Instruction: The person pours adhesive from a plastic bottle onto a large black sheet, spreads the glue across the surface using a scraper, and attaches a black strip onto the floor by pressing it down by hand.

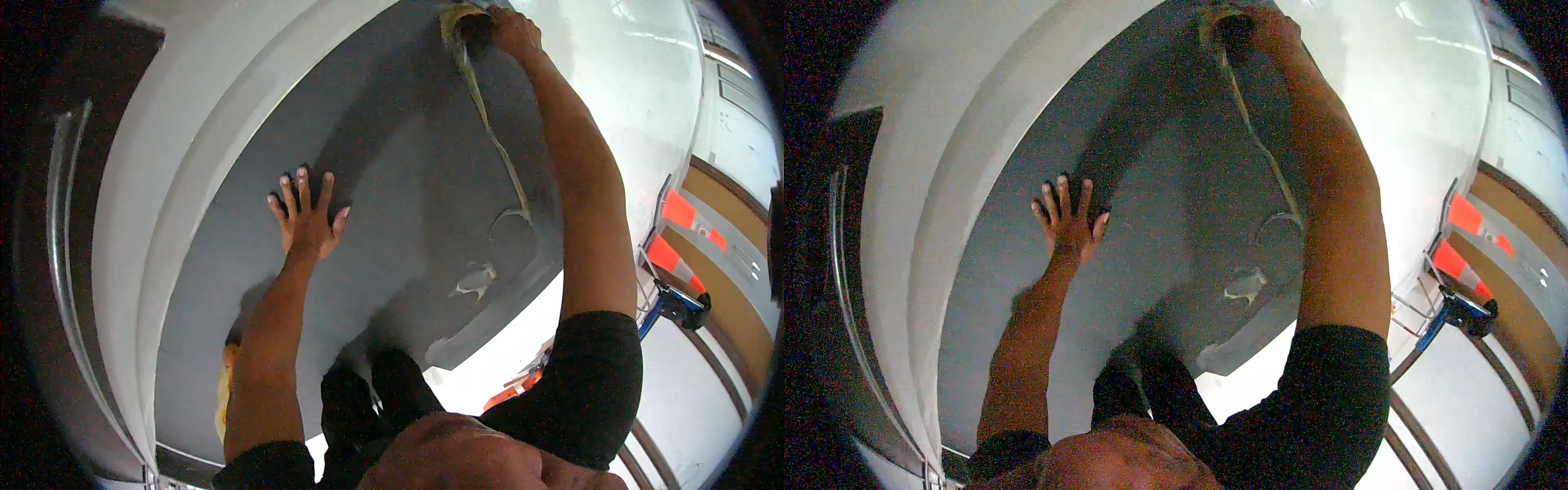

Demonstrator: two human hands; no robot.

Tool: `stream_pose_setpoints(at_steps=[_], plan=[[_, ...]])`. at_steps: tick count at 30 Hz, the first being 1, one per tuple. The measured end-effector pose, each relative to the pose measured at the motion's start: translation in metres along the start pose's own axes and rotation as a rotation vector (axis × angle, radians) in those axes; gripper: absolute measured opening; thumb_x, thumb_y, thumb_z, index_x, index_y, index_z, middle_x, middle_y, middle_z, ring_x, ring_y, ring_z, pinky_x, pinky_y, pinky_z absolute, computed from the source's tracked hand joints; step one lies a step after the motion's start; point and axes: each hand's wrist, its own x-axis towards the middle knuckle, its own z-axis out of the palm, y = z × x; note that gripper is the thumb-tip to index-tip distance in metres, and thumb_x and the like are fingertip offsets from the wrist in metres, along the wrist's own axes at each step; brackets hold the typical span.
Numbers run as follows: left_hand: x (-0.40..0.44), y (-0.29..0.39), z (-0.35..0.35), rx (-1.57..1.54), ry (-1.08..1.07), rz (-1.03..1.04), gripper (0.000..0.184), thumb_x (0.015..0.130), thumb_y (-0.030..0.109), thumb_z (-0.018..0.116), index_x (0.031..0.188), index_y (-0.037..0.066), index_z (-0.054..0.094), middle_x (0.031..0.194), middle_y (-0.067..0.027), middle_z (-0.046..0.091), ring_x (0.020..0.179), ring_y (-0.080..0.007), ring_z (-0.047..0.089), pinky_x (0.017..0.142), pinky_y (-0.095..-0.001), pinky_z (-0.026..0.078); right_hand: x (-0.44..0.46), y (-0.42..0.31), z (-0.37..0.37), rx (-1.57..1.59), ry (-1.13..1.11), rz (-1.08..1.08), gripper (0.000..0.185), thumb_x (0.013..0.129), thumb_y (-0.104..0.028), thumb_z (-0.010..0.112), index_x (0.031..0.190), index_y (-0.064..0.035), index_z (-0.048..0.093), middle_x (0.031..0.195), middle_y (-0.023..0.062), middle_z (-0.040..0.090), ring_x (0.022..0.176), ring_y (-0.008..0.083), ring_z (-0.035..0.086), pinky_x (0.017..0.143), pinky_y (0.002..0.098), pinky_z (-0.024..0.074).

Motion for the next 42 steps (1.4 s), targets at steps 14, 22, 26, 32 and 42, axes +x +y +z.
stream_pose_setpoints(at_steps=[14,22,26,32,42], plan=[[0.001,-0.003,0.006,0.036,-0.007,-0.044,0.072,0.098,0.068,0.027,0.159,0.031,0.016,0.167,-0.0145,0.001,0.151,-0.0429,-0.004,0.117,-0.0671,0.0,0.021,-0.057,-0.034,0.042,0.449,-0.313,0.035,0.089,-0.022,0.059,0.122,-0.0177,0.066,0.113,0.0098,0.071,0.107,0.0347,0.067,0.089,0.0523,0.0529],[0.001,-0.003,0.015,-0.025,0.154,0.024,0.073,0.097,0.063,0.037,0.158,0.026,0.023,0.165,-0.02,0.005,0.15,-0.0485,0.001,0.115,-0.0702,0.0,0.025,-0.024,-0.025,0.068,0.324,-0.033,0.036,0.087,-0.022,0.058,0.121,-0.018,0.068,0.116,0.0138,0.07,0.108,0.0367,0.066,0.094,0.0515,0.0515],[0.004,-0.003,0.024,-0.028,0.224,0.03,0.073,0.097,0.062,0.038,0.158,0.024,0.023,0.165,-0.0206,0.005,0.15,-0.0491,0.0,0.115,-0.0702,0.0,0.034,-0.041,-0.064,0.067,0.012,0.042,0.037,0.083,-0.025,0.059,0.115,-0.0115,0.07,0.115,0.0183,0.069,0.105,0.0391,0.067,0.092,0.051,0.0523],[-0.002,-0.002,0.018,-0.051,0.284,0.055,0.072,0.097,0.06,0.041,0.158,0.024,0.025,0.165,-0.0205,0.006,0.15,-0.0493,0.001,0.115,-0.0707,0.001,0.072,-0.062,-0.038,0.007,0.045,-0.174,0.035,0.081,-0.024,0.058,0.104,-0.0006,0.07,0.11,0.0217,0.069,0.105,0.0401,0.066,0.089,0.0522,0.0525],[-0.007,-0.007,0.019,-0.112,0.355,0.081,0.069,0.098,0.058,0.042,0.157,0.025,0.027,0.163,-0.0213,0.013,0.149,-0.0493,0.009,0.113,-0.072,0.008,-0.01,-0.163,-0.094,0.154,-0.085,-0.08,0.038,0.081,-0.019,0.059,0.116,-0.0049,0.066,0.118,0.0208,0.067,0.111,0.0389,0.065,0.092,0.0495,0.0524]])
